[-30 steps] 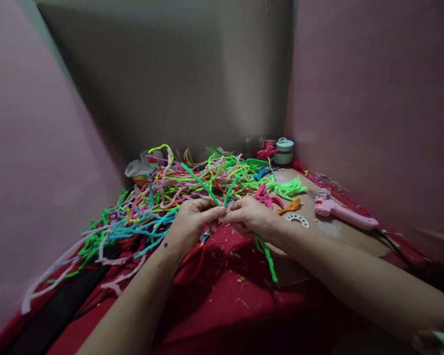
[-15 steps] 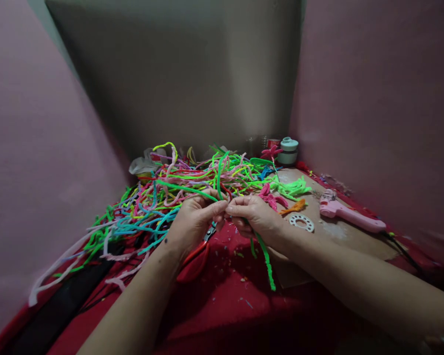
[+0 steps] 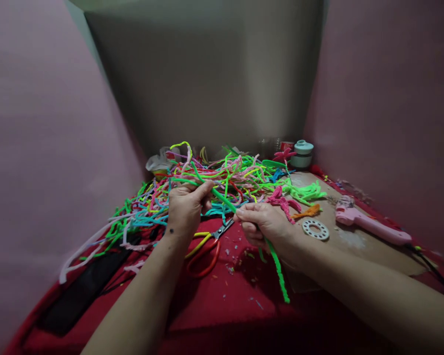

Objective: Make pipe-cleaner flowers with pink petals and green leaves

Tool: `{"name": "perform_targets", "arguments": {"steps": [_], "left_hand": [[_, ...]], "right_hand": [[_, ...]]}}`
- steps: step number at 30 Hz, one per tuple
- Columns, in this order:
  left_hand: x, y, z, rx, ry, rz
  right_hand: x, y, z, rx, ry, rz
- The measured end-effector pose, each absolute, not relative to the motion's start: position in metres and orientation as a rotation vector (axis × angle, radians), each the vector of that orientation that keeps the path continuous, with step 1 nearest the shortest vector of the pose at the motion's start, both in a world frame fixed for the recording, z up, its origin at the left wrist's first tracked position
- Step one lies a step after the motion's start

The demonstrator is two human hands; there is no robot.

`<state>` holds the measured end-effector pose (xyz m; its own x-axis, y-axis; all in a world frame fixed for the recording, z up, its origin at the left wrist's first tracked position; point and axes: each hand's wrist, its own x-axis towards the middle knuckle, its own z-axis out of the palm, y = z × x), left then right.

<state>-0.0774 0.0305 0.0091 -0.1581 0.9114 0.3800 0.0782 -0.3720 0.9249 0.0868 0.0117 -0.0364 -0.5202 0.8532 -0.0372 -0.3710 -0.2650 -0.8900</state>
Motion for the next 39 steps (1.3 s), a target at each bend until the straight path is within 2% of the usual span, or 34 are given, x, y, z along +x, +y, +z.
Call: {"name": "perform_targets", "arguments": {"steps": [9,15,18,21,25,27,39], "left_hand": [[-0.087,0.036,0.016,1.205,1.023,1.813],[-0.091,0.037,0.016,1.309,1.08,1.926],[-0.095,0.038,0.021,1.114,0.874,1.854],[-0.092,0.039,0.021,1.021,0.686,1.627],[-0.075,0.033,0.008,1.185,0.799,1.231],[-0.066,0.028,0.001,1.37,0.838,1.143],[-0.063,0.028,0.0,1.258,0.952,1.319]], "right_hand": [[0.088,0.012,-0.032,-0.688,-1.005,2.06],[0.087,0.011,-0.031,-0.648,-1.035,2.046],[0.088,0.012,-0.031,-0.619,-1.072,2.019],[0.091,0.014,-0.029,-0.592,-1.072,1.992],[0.093,0.018,-0.029,-0.565,-1.06,1.956],[0.093,0.018,-0.03,-0.536,-1.091,1.97],[0.092,0.012,-0.033,-0.584,-1.177,2.078]]}}
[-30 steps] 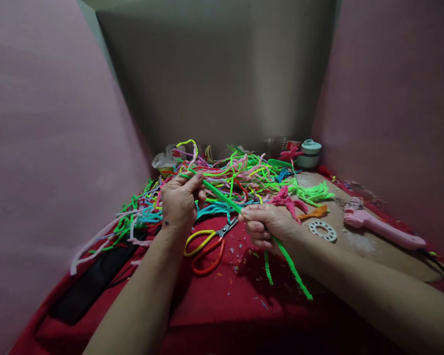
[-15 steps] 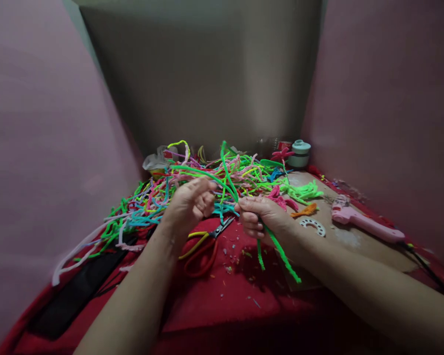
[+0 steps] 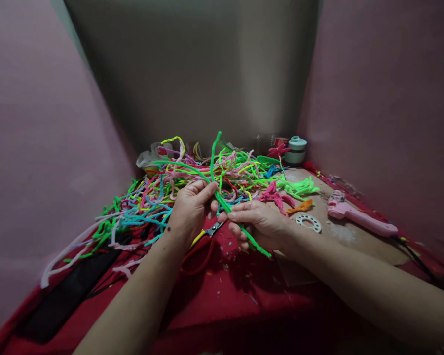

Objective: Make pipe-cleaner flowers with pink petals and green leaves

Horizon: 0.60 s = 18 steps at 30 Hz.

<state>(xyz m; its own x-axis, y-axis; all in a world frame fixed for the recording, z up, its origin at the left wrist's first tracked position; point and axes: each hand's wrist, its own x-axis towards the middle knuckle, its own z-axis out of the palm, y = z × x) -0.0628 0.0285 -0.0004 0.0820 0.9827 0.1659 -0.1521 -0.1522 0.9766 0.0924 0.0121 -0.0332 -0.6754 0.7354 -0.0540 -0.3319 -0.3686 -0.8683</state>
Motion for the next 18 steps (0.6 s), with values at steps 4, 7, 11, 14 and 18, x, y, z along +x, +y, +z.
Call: {"name": "perform_targets", "arguments": {"steps": [4,7,11,14,18], "left_hand": [[-0.068,0.033,0.003,1.097,0.898,1.4],[-0.075,0.038,0.007,0.956,0.83,1.437],[-0.082,0.042,0.013,0.824,0.83,1.428],[-0.081,0.041,0.016,0.838,0.872,1.531],[-0.079,0.039,0.016,0.882,0.852,1.644]], "right_hand": [[0.088,0.012,-0.042,-0.616,-1.249,2.019],[0.086,0.012,-0.047,-0.632,-1.355,1.987],[0.085,0.01,-0.045,-0.743,-1.508,1.916],[0.083,0.006,-0.036,-0.992,-1.71,1.594],[0.082,-0.002,-0.025,-1.065,-1.961,1.058]]}}
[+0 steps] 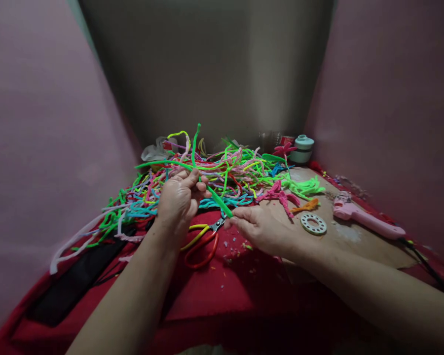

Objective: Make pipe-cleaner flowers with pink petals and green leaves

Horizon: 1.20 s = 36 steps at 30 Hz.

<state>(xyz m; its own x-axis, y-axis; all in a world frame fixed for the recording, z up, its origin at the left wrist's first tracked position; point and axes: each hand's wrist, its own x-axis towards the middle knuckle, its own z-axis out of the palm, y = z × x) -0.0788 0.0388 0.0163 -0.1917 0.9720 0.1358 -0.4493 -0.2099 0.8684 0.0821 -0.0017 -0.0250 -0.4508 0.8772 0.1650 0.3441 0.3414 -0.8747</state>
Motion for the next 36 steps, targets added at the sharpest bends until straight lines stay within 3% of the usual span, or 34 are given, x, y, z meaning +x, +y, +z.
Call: {"name": "perform_targets", "arguments": {"steps": [7,13,25,36], "left_hand": [[-0.083,0.039,0.015,0.872,0.794,1.601],[-0.085,0.039,0.015,0.869,0.76,1.572],[-0.081,0.041,0.005,0.947,0.656,1.368],[-0.064,0.021,0.004,1.299,0.81,1.47]], "right_hand": [[0.088,-0.008,-0.033,-0.781,-2.09,0.735],[0.087,-0.01,-0.046,-0.834,-2.142,0.463],[0.096,0.026,0.001,-0.624,-1.919,1.61],[0.078,0.033,-0.002,-0.603,-1.404,1.814]]}}
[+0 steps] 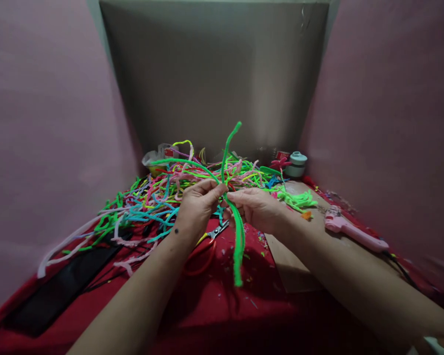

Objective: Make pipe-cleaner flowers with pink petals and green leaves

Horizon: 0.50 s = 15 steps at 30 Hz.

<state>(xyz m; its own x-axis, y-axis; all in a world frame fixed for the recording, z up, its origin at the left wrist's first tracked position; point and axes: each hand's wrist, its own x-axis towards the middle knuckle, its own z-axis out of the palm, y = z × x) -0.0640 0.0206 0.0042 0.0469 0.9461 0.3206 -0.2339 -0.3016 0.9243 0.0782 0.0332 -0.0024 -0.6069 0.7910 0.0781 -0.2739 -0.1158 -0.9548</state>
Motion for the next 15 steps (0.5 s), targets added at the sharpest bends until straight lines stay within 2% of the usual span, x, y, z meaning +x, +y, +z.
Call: {"name": "perform_targets", "arguments": {"steps": [7,15], "left_hand": [[-0.06,0.015,0.004,1.282,0.796,1.394],[-0.061,0.022,-0.002,1.251,0.895,1.431]], "right_hand": [[0.074,0.029,-0.008,-0.542,-1.256,1.903],[0.072,0.027,-0.017,-0.571,-1.166,1.829]]}}
